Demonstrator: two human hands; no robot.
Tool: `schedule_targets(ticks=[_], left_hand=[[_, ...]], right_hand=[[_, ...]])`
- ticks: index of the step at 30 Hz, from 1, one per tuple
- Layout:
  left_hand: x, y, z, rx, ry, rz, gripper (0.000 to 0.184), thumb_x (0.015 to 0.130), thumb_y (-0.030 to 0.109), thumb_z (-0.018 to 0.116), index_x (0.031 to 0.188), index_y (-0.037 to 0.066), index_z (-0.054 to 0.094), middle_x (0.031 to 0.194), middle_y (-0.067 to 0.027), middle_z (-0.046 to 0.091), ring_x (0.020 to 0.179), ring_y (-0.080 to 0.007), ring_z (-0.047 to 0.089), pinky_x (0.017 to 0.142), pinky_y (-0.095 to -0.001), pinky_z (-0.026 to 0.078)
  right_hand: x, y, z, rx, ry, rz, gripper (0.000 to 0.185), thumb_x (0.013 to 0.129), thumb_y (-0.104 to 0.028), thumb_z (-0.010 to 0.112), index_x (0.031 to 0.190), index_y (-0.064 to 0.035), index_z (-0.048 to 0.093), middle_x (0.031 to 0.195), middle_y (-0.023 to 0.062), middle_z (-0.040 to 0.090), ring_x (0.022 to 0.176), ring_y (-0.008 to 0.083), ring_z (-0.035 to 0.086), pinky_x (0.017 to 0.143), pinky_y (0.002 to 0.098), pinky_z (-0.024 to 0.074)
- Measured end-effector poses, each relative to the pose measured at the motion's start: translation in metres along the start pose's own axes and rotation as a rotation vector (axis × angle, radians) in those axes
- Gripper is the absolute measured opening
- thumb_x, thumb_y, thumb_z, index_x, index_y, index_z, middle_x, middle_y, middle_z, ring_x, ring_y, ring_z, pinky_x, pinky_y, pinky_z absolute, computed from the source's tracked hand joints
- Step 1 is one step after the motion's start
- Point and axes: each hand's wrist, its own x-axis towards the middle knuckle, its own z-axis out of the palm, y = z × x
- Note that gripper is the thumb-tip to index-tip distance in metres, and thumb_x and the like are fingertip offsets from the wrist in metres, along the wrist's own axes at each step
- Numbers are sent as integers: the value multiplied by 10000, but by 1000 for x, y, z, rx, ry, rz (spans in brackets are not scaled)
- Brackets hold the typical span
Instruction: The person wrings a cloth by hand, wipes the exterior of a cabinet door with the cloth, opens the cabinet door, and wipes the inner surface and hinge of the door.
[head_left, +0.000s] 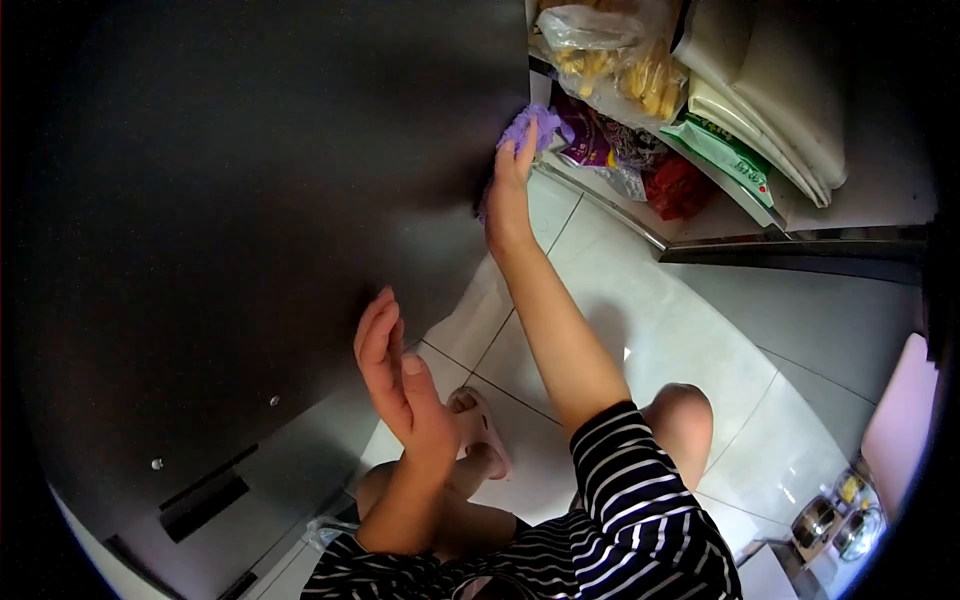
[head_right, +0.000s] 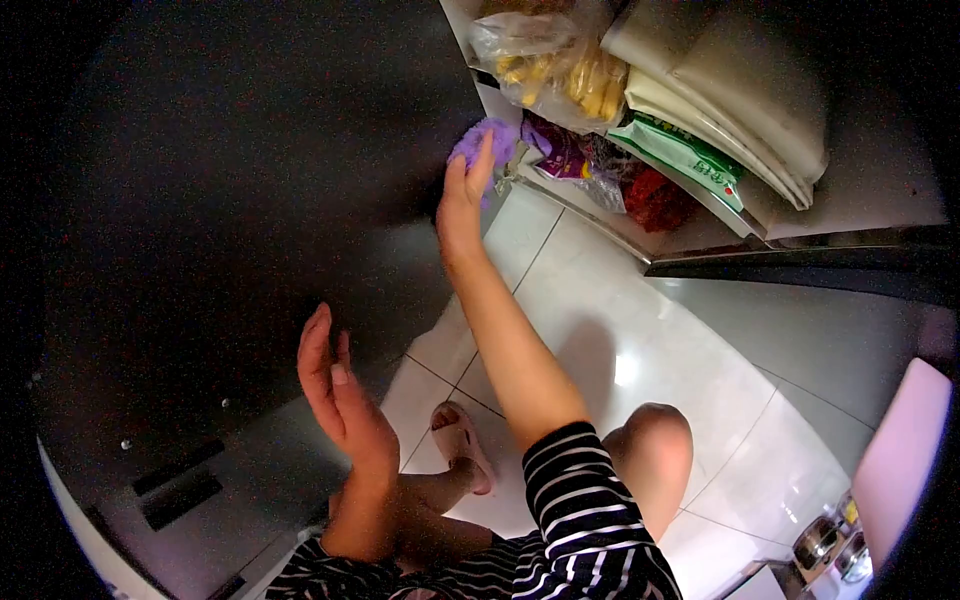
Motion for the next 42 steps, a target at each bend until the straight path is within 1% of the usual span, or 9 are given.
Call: schedule_targets(ticks=[4,7,9,19,22,25,33,37,42], left_hand=[[0,-1,-2,53,22,24,374,923,139,352,1272,19,417,1362,-153,359,1252,-254,348,1035,-392,260],[-2,1,-10,408,72,86,372,908,151,411,1238,-19,429,1290,-182,362,1194,-288,372,1017,-395,280],[0,-1,-7,291,95,134,374,896,139,414,1232,-24,442,1278,-178,363,1173,-287,375,1009,-398,275],[1,0,-17,182,82,319,411,905,135,389,1281,-28,352,1338,-182,315,1243,-281,349,1046,-392,280],[4,3,-18,213,229,534,409,897,203,417,1246,-4,366,1320,-201,323,1191,-304,369,1012,-421,307],[2,3,-21,240,259,611,398,892,197,426,1237,4,378,1301,-197,338,1180,-310,365,1006,-426,297],[-7,15,-10,147,11,294,302,877,120,433,1135,-21,498,1244,-188,386,1128,-286,419,965,-378,333],[-8,19,-7,125,-43,278,276,877,112,429,1093,-26,529,1205,-182,426,1092,-279,444,947,-372,348],[-7,17,-11,197,-57,270,261,894,135,420,1068,-6,554,1178,-170,460,1085,-263,455,949,-362,344]], right_hand=[[-81,-49,32,-347,-163,-147,600,892,-106,442,1420,-22,171,1482,195,120,1376,357,44,1106,403,49],[-138,-40,44,-346,-322,-530,593,736,-16,587,1304,-89,433,1456,275,106,1337,450,136,1076,488,151],[-128,-41,39,-414,-352,-637,586,748,-51,584,1310,-88,422,1456,275,102,1337,448,135,1070,495,152],[-54,-99,54,-391,-207,-379,609,866,-136,456,1413,-41,206,1473,232,94,1365,399,42,1094,429,58],[-121,-92,63,-290,-392,-606,565,745,-124,629,1290,-162,483,1449,268,151,1346,450,101,1063,502,121],[-142,-60,48,-483,-503,-797,483,712,-136,654,1183,-158,553,1453,252,160,1320,453,170,1030,521,182],[-37,-55,41,-240,42,-239,500,921,-154,390,1386,-15,269,1448,227,190,1348,364,153,1096,407,109],[-85,-40,31,-194,-19,-156,474,928,-131,415,1371,-6,303,1421,191,288,1336,306,231,1093,368,140],[-170,-65,33,-340,-271,-64,553,880,-94,463,1398,-47,273,1444,178,257,1346,388,174,1085,434,145]])
